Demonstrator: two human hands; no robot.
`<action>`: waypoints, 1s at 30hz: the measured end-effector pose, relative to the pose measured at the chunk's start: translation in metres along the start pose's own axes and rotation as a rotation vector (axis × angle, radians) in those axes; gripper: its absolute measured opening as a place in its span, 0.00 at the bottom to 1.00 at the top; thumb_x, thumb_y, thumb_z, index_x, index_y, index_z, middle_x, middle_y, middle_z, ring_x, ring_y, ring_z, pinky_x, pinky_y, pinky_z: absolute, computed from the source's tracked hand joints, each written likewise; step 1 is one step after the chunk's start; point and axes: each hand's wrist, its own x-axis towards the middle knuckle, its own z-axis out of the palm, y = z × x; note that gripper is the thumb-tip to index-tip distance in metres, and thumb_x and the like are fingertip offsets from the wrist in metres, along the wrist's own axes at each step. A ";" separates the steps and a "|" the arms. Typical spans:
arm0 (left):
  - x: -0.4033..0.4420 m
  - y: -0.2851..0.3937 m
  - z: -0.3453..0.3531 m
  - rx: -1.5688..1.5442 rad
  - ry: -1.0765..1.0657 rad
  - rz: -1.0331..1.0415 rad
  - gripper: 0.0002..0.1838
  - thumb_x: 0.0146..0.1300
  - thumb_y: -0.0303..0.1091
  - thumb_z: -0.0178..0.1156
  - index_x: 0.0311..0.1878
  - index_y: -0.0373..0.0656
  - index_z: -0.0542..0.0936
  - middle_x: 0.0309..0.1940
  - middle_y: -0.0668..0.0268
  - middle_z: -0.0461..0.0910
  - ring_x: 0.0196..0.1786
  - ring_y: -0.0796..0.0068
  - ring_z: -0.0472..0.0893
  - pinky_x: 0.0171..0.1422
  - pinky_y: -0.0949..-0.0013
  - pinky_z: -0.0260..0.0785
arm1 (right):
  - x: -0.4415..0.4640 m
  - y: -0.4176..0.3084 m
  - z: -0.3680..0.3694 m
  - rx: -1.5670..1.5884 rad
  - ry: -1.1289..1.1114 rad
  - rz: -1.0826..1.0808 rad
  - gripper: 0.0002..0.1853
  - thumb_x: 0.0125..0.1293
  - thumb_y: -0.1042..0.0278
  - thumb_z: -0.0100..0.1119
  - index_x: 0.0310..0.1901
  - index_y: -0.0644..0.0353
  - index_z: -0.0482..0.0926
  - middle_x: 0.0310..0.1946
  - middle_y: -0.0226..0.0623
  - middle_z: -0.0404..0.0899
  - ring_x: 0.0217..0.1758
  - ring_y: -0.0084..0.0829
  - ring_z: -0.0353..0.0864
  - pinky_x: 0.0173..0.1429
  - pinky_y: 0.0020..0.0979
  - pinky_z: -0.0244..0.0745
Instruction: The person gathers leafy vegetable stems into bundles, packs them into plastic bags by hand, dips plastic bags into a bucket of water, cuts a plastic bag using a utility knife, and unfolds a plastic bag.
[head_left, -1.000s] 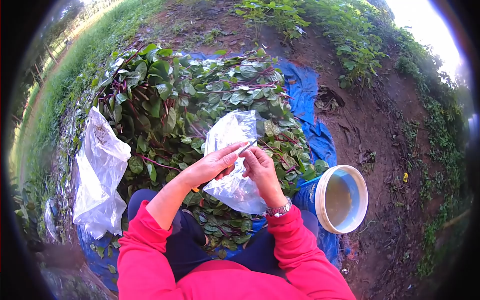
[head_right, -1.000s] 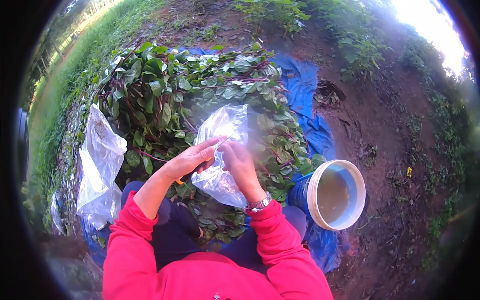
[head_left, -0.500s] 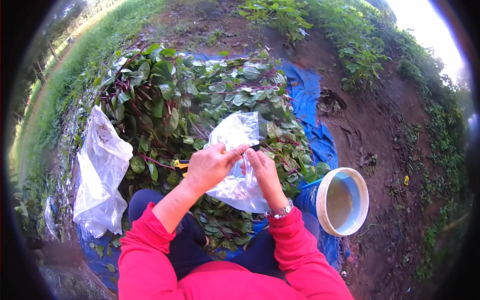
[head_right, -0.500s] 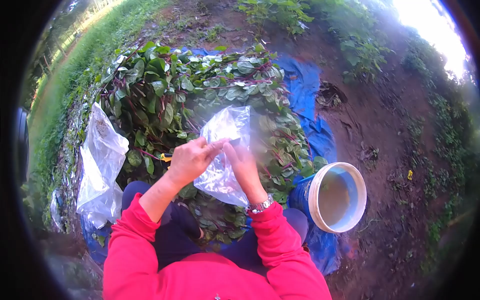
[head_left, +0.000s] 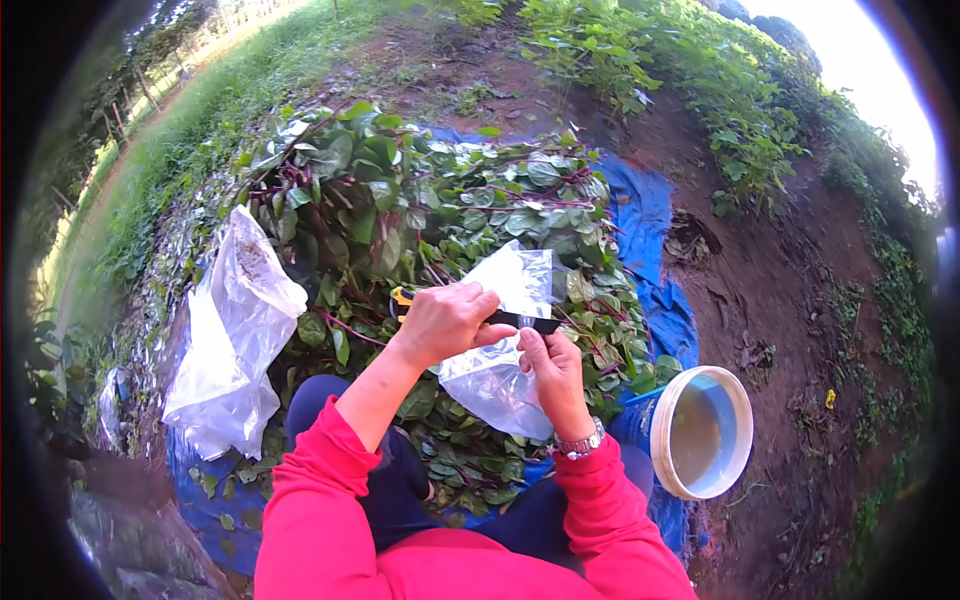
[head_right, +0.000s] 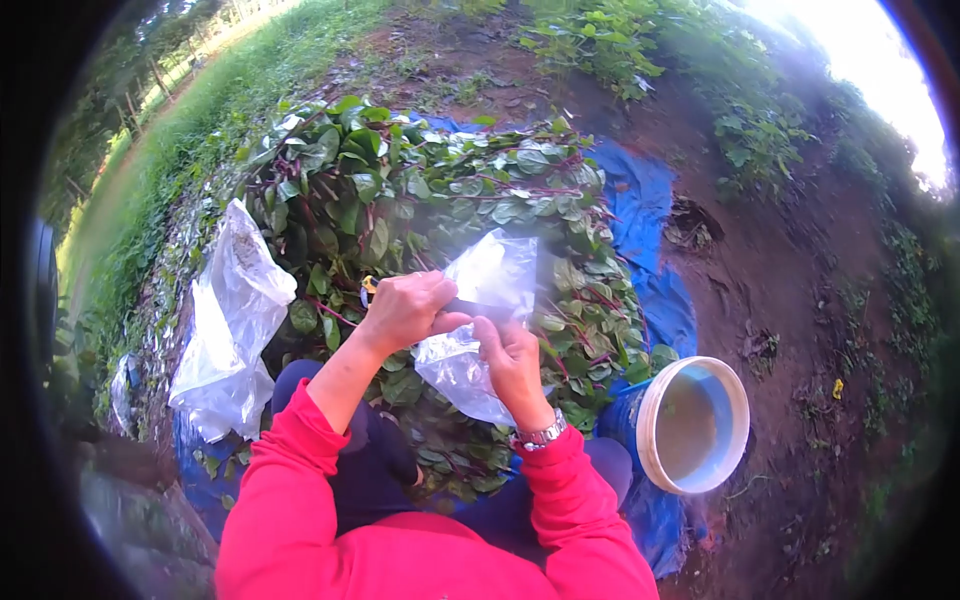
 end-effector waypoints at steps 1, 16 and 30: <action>0.000 0.000 -0.001 -0.014 0.016 0.014 0.21 0.54 0.55 0.56 0.25 0.46 0.69 0.19 0.67 0.69 0.22 0.66 0.76 0.23 0.66 0.67 | 0.000 0.000 -0.001 -0.022 -0.002 -0.015 0.11 0.66 0.65 0.51 0.30 0.63 0.73 0.22 0.26 0.71 0.22 0.15 0.67 0.27 0.19 0.60; -0.013 -0.050 -0.045 -0.739 0.401 -0.735 0.23 0.69 0.49 0.34 0.45 0.45 0.75 0.16 0.73 0.61 0.20 0.82 0.62 0.25 0.73 0.55 | -0.016 -0.019 -0.019 -0.412 -0.421 -0.206 0.25 0.54 0.68 0.63 0.54 0.63 0.69 0.48 0.38 0.72 0.50 0.31 0.71 0.54 0.32 0.66; 0.008 0.045 -0.022 -1.954 0.069 -0.679 0.23 0.64 0.36 0.50 0.61 0.40 0.65 0.42 0.70 0.71 0.45 0.81 0.71 0.50 0.74 0.63 | -0.028 0.009 0.009 0.031 -0.204 -0.094 0.35 0.67 0.39 0.27 0.30 0.66 0.74 0.20 0.33 0.72 0.23 0.23 0.71 0.30 0.26 0.66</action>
